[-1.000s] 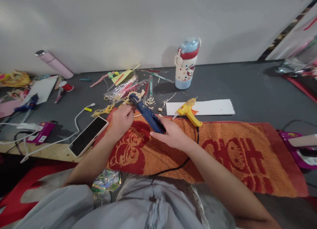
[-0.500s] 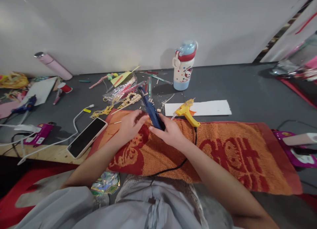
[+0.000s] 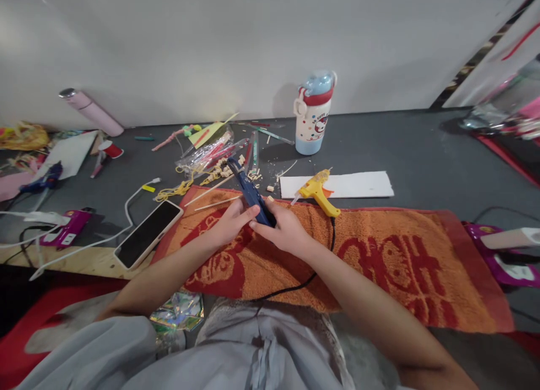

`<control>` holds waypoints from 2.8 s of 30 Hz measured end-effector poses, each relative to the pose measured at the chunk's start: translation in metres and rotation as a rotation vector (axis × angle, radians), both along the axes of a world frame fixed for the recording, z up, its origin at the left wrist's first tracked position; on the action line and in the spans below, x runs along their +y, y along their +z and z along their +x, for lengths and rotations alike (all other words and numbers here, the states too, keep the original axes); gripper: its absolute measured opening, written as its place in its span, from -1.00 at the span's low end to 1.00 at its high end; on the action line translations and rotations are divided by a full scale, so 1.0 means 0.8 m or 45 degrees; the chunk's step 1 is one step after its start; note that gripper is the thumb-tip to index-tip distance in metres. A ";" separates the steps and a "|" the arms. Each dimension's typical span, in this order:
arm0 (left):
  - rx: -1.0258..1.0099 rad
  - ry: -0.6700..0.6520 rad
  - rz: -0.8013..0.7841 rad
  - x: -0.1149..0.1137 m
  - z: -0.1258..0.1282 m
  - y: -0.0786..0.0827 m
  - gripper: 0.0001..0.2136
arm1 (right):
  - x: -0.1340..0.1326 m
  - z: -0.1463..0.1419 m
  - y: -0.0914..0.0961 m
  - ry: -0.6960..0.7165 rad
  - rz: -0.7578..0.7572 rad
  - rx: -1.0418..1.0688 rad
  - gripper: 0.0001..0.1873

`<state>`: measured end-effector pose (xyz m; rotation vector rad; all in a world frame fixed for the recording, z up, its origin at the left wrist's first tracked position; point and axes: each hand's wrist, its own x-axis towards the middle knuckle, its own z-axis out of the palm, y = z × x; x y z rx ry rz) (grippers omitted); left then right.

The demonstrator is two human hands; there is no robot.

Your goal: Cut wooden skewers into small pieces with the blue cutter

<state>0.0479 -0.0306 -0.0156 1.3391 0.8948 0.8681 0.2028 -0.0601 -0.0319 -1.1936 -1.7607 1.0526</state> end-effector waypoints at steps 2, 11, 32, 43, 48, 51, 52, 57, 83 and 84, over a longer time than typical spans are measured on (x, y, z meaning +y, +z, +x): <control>0.009 0.011 -0.010 0.000 0.000 -0.003 -0.51 | 0.000 0.000 -0.002 -0.001 -0.006 0.007 -0.46; -0.022 0.055 -0.035 0.000 0.003 -0.006 -0.56 | 0.001 0.000 -0.007 0.003 -0.064 -0.010 -0.45; -0.139 -0.034 -0.394 0.005 0.008 -0.005 -0.52 | 0.007 -0.003 0.009 -0.055 -0.380 0.396 -0.66; 0.200 0.178 -0.131 0.044 -0.007 0.017 -0.78 | 0.012 0.001 0.011 -0.173 -0.582 0.805 -0.63; 0.905 0.240 0.243 0.134 -0.007 0.020 -0.73 | 0.014 -0.002 0.015 -0.271 -0.634 0.949 -0.57; 1.244 0.258 0.424 0.205 0.002 0.020 -0.73 | 0.016 -0.002 0.020 -0.306 -0.651 1.006 -0.54; 1.287 0.269 0.449 0.227 0.006 0.019 -0.72 | 0.016 -0.002 0.021 -0.317 -0.651 1.024 -0.53; 1.501 0.340 0.523 0.313 0.028 0.012 -0.71 | 0.019 -0.002 0.025 -0.303 -0.634 1.034 -0.54; 1.781 0.381 0.630 0.365 0.053 -0.009 -0.71 | 0.027 0.006 0.030 -0.318 -0.670 0.934 -0.52; 1.771 0.376 0.645 0.358 0.049 -0.007 -0.72 | 0.028 0.007 0.030 -0.334 -0.656 0.932 -0.53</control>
